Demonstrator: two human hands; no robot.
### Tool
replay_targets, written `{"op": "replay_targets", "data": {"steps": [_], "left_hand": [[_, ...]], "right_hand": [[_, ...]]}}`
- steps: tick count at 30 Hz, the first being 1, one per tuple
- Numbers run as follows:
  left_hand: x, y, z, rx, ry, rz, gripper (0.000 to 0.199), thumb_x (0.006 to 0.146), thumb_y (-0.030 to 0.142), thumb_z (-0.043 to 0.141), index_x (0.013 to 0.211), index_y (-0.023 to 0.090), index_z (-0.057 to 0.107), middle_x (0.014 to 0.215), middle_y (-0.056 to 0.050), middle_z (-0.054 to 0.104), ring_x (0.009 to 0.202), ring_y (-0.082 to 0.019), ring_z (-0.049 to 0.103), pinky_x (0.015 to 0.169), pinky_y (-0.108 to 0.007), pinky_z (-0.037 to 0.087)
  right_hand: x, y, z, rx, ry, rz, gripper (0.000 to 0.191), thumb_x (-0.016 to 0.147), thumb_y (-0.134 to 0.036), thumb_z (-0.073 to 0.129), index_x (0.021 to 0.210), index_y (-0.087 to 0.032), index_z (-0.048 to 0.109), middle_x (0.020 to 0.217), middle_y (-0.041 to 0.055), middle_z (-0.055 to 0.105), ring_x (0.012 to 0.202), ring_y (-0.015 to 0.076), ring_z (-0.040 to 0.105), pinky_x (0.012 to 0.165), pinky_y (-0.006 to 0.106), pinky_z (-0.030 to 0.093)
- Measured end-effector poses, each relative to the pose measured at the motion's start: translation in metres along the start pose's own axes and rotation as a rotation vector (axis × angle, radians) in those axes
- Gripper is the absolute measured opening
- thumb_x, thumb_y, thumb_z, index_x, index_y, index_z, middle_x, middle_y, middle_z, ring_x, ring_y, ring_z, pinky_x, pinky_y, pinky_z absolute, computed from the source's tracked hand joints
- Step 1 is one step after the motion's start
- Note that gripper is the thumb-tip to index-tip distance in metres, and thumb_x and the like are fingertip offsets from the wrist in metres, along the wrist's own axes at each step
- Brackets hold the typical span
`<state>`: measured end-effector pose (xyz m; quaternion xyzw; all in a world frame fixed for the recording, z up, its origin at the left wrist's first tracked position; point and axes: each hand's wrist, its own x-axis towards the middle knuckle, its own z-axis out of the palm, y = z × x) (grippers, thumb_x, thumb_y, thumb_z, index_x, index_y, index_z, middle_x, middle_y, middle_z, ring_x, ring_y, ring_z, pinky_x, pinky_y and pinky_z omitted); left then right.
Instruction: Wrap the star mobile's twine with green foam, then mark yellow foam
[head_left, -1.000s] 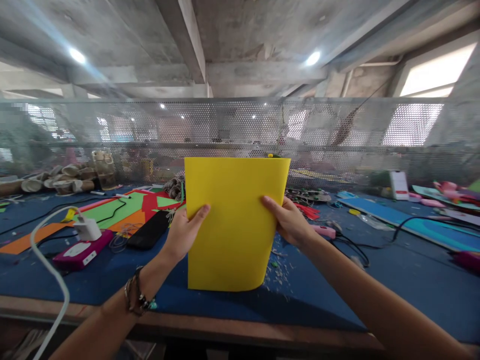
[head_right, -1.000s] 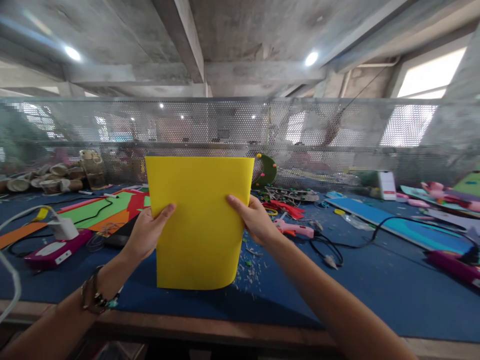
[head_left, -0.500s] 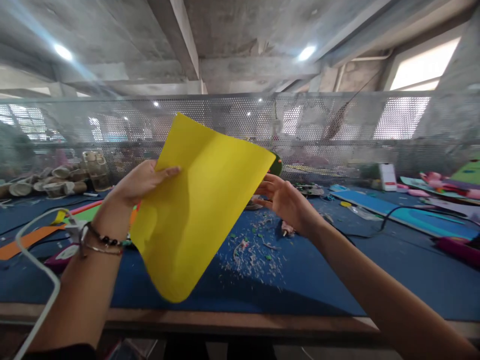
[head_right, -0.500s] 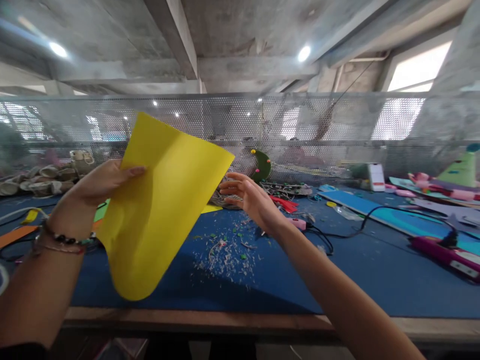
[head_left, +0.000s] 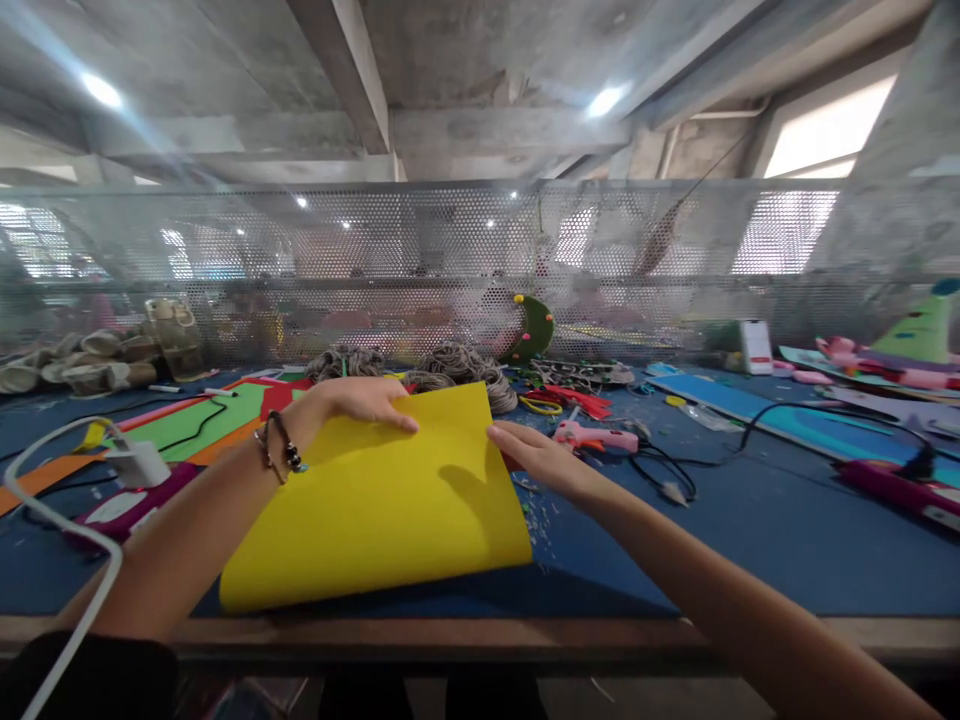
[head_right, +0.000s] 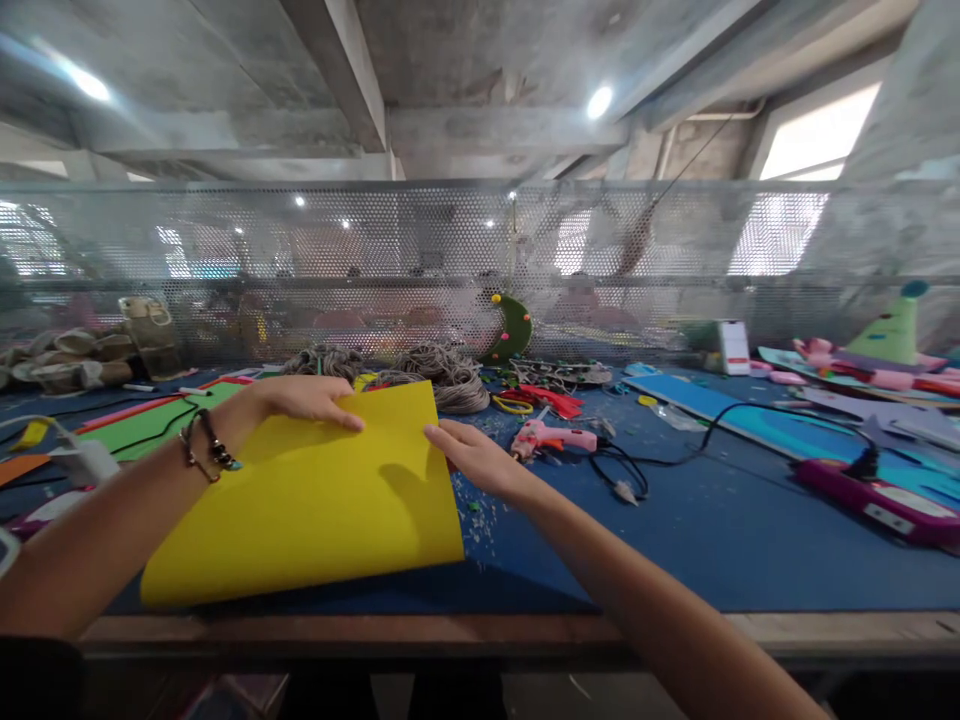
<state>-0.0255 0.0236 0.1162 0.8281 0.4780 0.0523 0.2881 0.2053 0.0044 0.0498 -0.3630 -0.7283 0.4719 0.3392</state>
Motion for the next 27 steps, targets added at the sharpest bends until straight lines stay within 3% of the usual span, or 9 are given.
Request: {"op": "replay_targets", "data": {"steps": [4,10,13,16,20,27], "left_hand": [[0.002,0.010,0.010,0.001,-0.027,0.037,0.019,0.063,0.034,0.057,0.063,0.017,0.065,0.062,-0.005,0.064,0.045,-0.015,0.052,0.041,-0.022,0.036],[0.001,0.005,0.015,-0.007,0.009,0.081,0.029,0.067,0.044,0.054,0.075,0.018,0.065,0.073,-0.005,0.067,0.055,-0.016,0.058,0.043,-0.020,0.039],[-0.005,-0.001,0.025,0.058,0.131,0.128,0.038,0.070,0.050,0.050,0.088,0.018,0.062,0.085,-0.007,0.066,0.068,-0.019,0.061,0.053,-0.021,0.042],[-0.019,-0.003,0.041,0.178,0.354,0.165,0.047,0.073,0.052,0.045,0.102,0.018,0.057,0.100,-0.008,0.062,0.084,-0.021,0.058,0.067,-0.023,0.041],[-0.044,-0.001,0.057,0.290,0.509,0.101,0.047,0.077,0.052,0.040,0.104,0.017,0.054,0.095,-0.009,0.062,0.081,-0.022,0.057,0.069,-0.026,0.038],[-0.058,-0.010,0.081,0.293,0.420,0.076,0.040,0.082,0.049,0.032,0.089,0.017,0.054,0.078,-0.005,0.061,0.066,-0.017,0.054,0.057,-0.023,0.034]], "right_hand": [[0.008,0.001,0.012,0.150,0.082,0.042,0.033,0.071,-0.046,0.051,0.080,-0.015,0.060,0.066,0.0002,0.063,0.057,0.0121,0.058,0.053,0.021,0.043],[0.007,0.002,0.016,0.234,0.204,0.003,0.030,0.071,-0.044,0.052,0.082,-0.017,0.057,0.067,0.0003,0.063,0.049,0.0105,0.054,0.045,0.020,0.040],[0.003,0.002,0.016,0.223,0.211,-0.005,0.028,0.072,-0.044,0.051,0.082,-0.018,0.057,0.068,-0.0001,0.062,0.049,0.0112,0.055,0.045,0.020,0.040],[-0.007,0.001,0.015,0.198,0.240,0.019,0.029,0.071,-0.045,0.051,0.080,-0.018,0.057,0.063,-0.0002,0.061,0.048,0.0118,0.054,0.042,0.020,0.039],[-0.024,-0.002,0.012,0.171,0.277,0.074,0.032,0.069,-0.049,0.052,0.077,-0.018,0.056,0.059,-0.0002,0.059,0.046,0.0111,0.052,0.040,0.019,0.038],[-0.039,0.005,0.013,0.131,0.233,0.138,0.037,0.068,-0.052,0.050,0.076,-0.017,0.057,0.058,0.0006,0.058,0.046,0.0111,0.051,0.039,0.019,0.037]]}}
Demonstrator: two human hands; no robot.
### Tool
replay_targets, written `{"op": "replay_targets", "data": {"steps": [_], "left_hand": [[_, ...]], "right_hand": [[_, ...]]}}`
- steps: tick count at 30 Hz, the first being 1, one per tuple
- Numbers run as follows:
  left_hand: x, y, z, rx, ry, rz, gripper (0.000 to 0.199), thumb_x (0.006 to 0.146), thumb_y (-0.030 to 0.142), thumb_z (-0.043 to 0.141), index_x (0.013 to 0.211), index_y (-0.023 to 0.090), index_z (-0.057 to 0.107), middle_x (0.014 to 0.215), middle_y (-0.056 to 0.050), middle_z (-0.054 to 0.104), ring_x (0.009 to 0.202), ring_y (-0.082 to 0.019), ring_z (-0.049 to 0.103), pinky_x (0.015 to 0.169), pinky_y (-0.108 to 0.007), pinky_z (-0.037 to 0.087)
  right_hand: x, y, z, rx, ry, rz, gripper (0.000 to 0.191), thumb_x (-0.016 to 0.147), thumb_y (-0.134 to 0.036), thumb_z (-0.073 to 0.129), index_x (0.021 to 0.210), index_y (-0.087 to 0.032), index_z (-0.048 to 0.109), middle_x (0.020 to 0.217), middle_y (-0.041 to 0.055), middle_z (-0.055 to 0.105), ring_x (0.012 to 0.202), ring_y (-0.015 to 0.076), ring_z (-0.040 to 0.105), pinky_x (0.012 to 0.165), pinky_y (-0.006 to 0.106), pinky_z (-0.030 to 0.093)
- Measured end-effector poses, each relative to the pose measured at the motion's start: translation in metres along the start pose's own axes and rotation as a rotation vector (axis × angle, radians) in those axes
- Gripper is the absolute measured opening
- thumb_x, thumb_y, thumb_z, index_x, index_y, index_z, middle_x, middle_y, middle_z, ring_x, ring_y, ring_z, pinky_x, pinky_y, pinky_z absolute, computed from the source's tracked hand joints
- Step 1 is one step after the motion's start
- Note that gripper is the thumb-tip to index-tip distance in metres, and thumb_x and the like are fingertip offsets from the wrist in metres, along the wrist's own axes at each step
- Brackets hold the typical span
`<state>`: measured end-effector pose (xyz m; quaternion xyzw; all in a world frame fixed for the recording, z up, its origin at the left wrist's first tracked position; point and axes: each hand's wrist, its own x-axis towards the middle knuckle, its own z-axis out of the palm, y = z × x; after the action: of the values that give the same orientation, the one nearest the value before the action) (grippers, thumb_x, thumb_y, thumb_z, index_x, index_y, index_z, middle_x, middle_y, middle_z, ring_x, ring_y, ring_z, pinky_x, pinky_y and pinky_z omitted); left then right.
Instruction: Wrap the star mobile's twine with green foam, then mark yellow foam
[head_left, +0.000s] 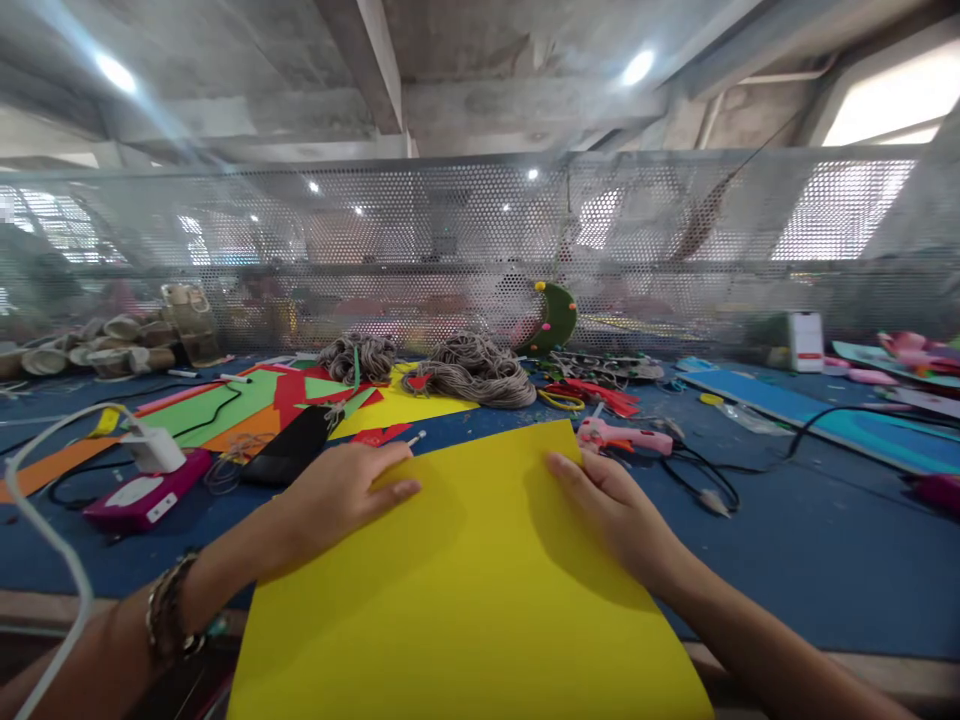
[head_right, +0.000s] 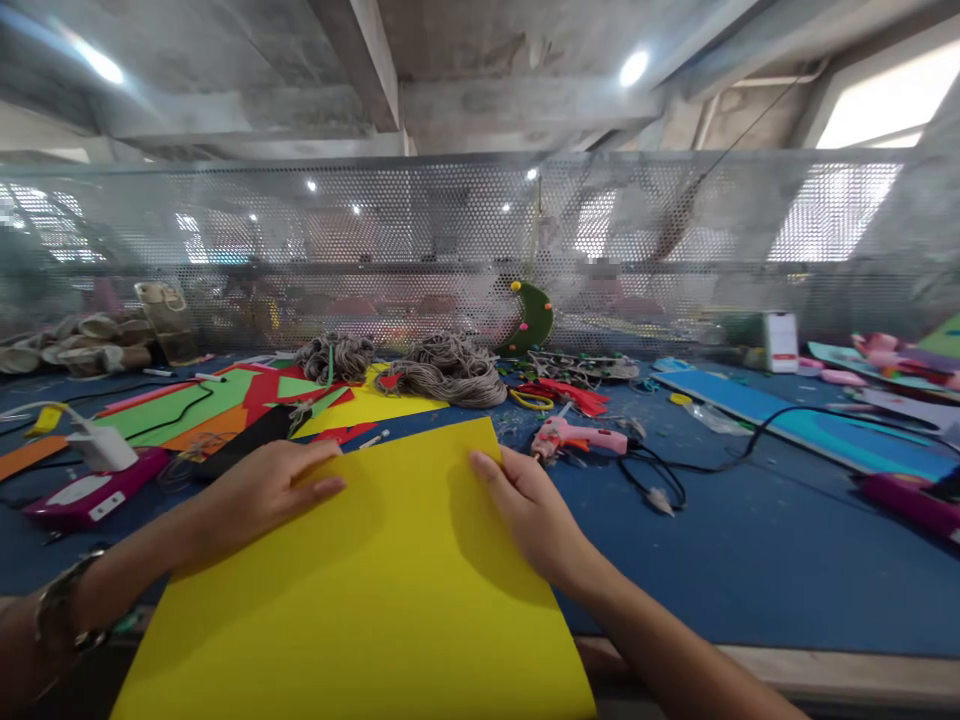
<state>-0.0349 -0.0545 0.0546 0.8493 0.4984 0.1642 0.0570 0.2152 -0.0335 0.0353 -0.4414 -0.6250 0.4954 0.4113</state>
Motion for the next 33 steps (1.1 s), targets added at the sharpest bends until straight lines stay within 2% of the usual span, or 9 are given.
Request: {"op": "replay_targets", "data": {"steps": [5,7,10,14,20,26,29,31,33], "left_hand": [[-0.005,-0.009,0.018,-0.003,-0.167,0.036,0.043,0.084,0.048,0.026,0.071,0.017,0.052,0.062,-0.001,0.057,0.056,-0.014,0.051,0.049,-0.022,0.029],[0.000,-0.031,0.015,-0.012,-0.158,-0.056,0.045,0.084,0.047,0.023,0.071,0.018,0.054,0.063,-0.001,0.059,0.060,-0.015,0.053,0.052,-0.021,0.032],[0.013,-0.086,0.008,0.132,0.027,-0.424,0.039,0.079,0.048,0.032,0.094,0.020,0.054,0.091,-0.006,0.062,0.082,-0.021,0.056,0.065,-0.025,0.038],[0.024,-0.152,0.010,0.209,0.016,-0.643,0.064,0.066,0.050,0.048,0.113,0.007,0.044,0.100,-0.023,0.057,0.089,-0.036,0.054,0.068,-0.036,0.040],[0.031,-0.178,0.024,0.216,-0.013,-0.722,0.072,0.069,0.049,0.045,0.126,0.010,0.028,0.113,-0.025,0.049,0.101,-0.040,0.047,0.076,-0.043,0.037],[0.035,-0.142,0.000,0.154,-0.042,-0.643,0.068,0.073,0.045,0.044,0.125,0.004,0.031,0.127,-0.025,0.035,0.115,-0.039,0.033,0.087,-0.043,0.033],[0.023,-0.083,-0.013,0.077,-0.061,-0.409,0.051,0.081,0.046,0.031,0.126,0.022,0.034,0.136,-0.003,0.027,0.123,-0.021,0.025,0.095,-0.027,0.027],[0.008,-0.037,-0.013,-0.141,-0.223,-0.081,0.045,0.085,0.043,0.024,0.123,0.025,0.039,0.130,-0.001,0.039,0.115,-0.019,0.039,0.090,-0.024,0.033],[-0.006,-0.001,-0.007,-0.143,-0.268,0.014,0.051,0.082,0.045,0.033,0.128,0.023,0.032,0.123,-0.005,0.047,0.106,-0.022,0.048,0.084,-0.026,0.038]], "right_hand": [[-0.008,0.009,-0.008,-0.021,-0.088,0.121,0.028,0.069,-0.043,0.054,0.079,-0.017,0.058,0.058,-0.0007,0.058,0.045,0.0096,0.050,0.039,0.018,0.037],[-0.011,0.010,-0.014,-0.025,-0.076,0.154,0.024,0.066,-0.039,0.058,0.077,-0.018,0.058,0.056,-0.0011,0.057,0.045,0.0101,0.049,0.038,0.018,0.037],[-0.017,0.011,-0.022,-0.017,-0.018,0.196,0.022,0.065,-0.037,0.058,0.077,-0.019,0.059,0.052,-0.0001,0.057,0.044,0.0122,0.050,0.037,0.020,0.037],[-0.024,0.015,-0.027,-0.007,0.063,0.225,0.023,0.066,-0.037,0.055,0.079,-0.018,0.059,0.054,0.0021,0.058,0.045,0.0143,0.052,0.038,0.022,0.040],[-0.023,0.023,-0.031,-0.021,0.098,0.234,0.019,0.064,-0.036,0.056,0.073,-0.020,0.059,0.050,0.0022,0.058,0.044,0.0165,0.054,0.038,0.024,0.041],[-0.013,0.022,-0.031,-0.049,0.007,0.226,0.017,0.064,-0.035,0.057,0.075,-0.022,0.058,0.052,0.0016,0.058,0.048,0.0167,0.054,0.041,0.024,0.041],[-0.008,0.018,-0.024,-0.067,0.031,0.199,0.017,0.066,-0.036,0.055,0.075,-0.023,0.058,0.052,0.0014,0.058,0.045,0.0152,0.051,0.038,0.023,0.038],[-0.005,0.014,-0.019,-0.127,0.033,0.164,0.017,0.067,-0.038,0.054,0.073,-0.023,0.058,0.053,0.0016,0.058,0.045,0.0150,0.051,0.037,0.024,0.038],[-0.003,0.012,-0.015,-0.234,0.037,0.100,0.017,0.066,-0.040,0.054,0.066,-0.023,0.056,0.054,0.0023,0.058,0.044,0.0147,0.049,0.036,0.024,0.037]]}}
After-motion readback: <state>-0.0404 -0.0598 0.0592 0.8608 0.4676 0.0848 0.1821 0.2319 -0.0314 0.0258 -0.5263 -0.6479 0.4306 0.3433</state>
